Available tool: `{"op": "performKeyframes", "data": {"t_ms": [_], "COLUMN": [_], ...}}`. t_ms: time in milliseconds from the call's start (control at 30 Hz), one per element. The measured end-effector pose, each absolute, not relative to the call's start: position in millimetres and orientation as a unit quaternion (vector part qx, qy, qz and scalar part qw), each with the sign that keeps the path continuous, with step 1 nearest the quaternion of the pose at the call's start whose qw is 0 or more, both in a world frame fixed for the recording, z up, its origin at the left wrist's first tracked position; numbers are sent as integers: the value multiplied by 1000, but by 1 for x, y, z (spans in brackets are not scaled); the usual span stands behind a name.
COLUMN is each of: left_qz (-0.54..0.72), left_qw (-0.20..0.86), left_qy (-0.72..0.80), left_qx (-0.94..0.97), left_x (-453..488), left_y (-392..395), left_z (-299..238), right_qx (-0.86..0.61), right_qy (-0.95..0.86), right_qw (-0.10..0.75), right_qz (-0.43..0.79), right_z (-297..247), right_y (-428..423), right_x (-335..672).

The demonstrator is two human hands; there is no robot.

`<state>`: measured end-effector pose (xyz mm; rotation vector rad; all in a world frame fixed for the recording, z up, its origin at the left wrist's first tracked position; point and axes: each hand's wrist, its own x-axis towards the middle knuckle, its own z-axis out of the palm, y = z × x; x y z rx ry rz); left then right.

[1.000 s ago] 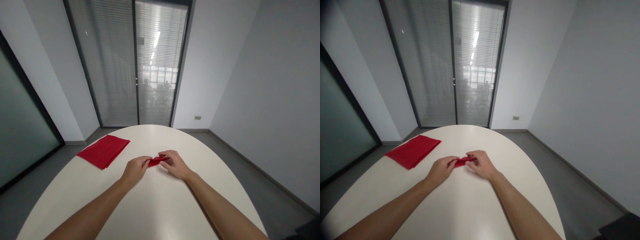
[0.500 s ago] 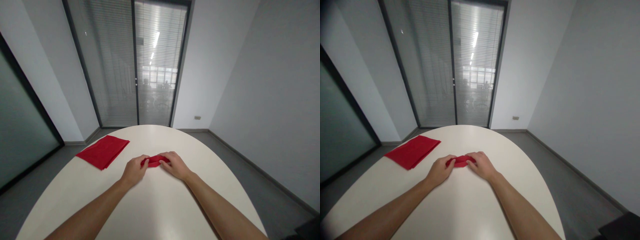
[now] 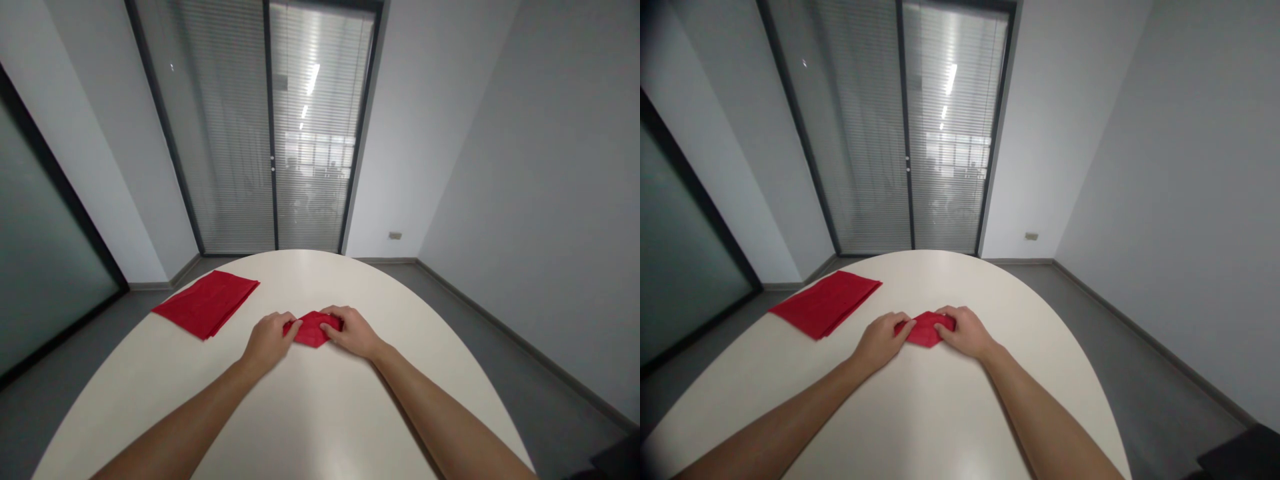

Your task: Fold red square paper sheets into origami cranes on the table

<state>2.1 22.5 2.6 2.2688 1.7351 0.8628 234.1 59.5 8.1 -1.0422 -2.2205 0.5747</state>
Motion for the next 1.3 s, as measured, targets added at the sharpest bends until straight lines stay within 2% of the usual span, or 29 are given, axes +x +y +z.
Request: {"op": "performKeyframes", "data": {"t_ms": [233, 600, 800, 1000, 1300], "left_qz": [281, 266, 236, 226, 249], "left_qw": [34, -15, -38, -37, -39], "left_qy": [556, 556, 569, 560, 566], "left_qx": [781, 788, 786, 796, 785], "left_x": [1, 1, 0, 1, 4], "left_y": [24, 20, 17, 18, 18], "left_z": [-1, -1, 3, 3, 8], "right_qx": [-395, -419, -428, -403, -324], "right_qy": [-840, -869, -872, -878, -924], "right_qw": [288, 249, 230, 259, 195], "right_qz": [236, 89, 54, 6, 55], "right_z": [5, 10, 11, 16, 22], "right_y": [63, 60, 60, 55, 47], "right_x": [238, 235, 235, 232, 224]}}
